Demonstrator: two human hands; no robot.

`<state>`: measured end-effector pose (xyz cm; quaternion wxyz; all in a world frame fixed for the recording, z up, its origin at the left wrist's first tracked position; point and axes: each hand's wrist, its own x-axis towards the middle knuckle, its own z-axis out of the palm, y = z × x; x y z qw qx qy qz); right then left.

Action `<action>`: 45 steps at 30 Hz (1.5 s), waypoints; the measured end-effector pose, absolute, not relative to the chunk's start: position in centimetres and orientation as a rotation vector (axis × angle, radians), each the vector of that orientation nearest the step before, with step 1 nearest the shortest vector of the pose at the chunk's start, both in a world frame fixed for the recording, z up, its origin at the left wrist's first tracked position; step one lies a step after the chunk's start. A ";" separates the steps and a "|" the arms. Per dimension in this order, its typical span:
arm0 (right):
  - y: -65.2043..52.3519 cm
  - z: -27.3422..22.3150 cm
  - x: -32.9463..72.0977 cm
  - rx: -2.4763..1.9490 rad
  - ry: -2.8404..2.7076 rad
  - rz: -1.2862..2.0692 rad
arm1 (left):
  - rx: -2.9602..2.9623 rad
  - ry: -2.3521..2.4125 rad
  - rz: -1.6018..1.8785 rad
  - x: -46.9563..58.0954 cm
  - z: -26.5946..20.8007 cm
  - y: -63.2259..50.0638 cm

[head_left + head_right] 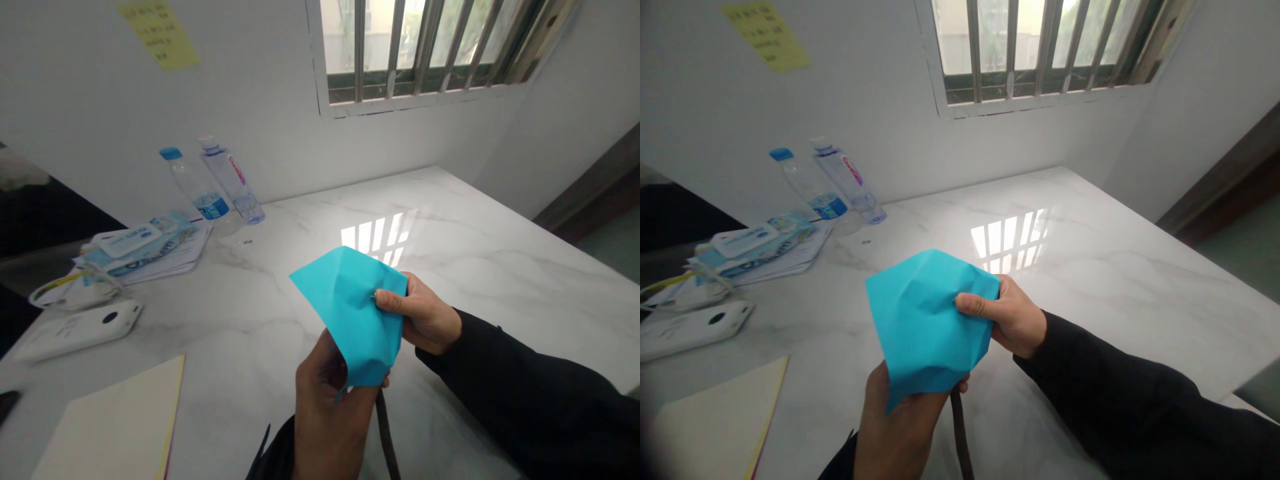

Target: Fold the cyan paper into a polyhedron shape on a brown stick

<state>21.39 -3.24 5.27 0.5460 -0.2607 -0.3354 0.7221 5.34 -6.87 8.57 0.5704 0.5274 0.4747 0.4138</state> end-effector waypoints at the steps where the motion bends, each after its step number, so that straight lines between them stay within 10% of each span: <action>1: -3.2 5.2 21.3 -0.628 -0.786 1.710 | 1.245 1.112 0.959 5.3 8.6 -6.7; 45: -1.3 3.3 20.9 -0.889 -0.582 1.661 | 1.144 1.038 0.932 5.0 4.3 -4.1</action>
